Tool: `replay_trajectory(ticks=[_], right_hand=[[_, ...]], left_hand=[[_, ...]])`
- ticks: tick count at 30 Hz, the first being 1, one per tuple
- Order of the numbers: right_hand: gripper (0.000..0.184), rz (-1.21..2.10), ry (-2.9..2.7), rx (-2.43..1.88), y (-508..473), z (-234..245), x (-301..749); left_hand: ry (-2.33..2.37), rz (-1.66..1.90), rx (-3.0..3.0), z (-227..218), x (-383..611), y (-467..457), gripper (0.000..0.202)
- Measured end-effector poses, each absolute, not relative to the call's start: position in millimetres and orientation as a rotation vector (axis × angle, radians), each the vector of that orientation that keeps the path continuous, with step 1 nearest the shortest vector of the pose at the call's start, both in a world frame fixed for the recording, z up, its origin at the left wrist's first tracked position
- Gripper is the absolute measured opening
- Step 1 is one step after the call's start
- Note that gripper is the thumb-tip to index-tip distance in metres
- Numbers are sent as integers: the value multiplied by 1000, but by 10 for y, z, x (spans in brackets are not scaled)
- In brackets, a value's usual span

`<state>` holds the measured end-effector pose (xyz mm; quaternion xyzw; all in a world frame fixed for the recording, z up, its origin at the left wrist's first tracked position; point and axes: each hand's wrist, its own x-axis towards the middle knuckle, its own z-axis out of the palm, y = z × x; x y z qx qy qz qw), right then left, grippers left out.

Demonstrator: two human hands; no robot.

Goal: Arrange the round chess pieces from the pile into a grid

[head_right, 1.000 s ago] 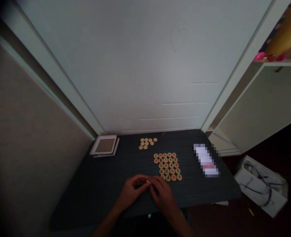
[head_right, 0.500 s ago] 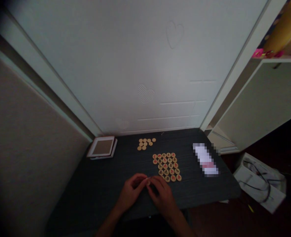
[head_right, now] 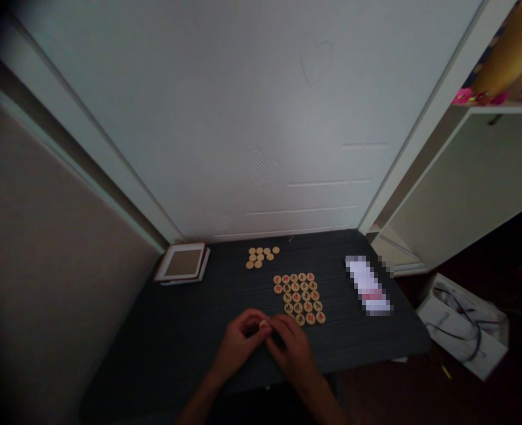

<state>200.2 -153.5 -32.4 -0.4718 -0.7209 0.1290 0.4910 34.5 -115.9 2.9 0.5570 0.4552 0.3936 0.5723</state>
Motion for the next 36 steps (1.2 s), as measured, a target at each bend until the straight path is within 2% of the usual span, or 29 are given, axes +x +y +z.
replay_trajectory(ticks=[9,23,36], right_hand=[[23,255,-1741,-1131,-1527,-301,1965],[26,284,-1683,-1204,-1499,-268,1992],[31,329,-1736,-1185,-1528,-223,1987]], left_hand=[[1074,968,1308,66,342,-1183,23],[926,934,1329,93,280,-1206,23],[991,1013,1248,11,277,-1178,19]])
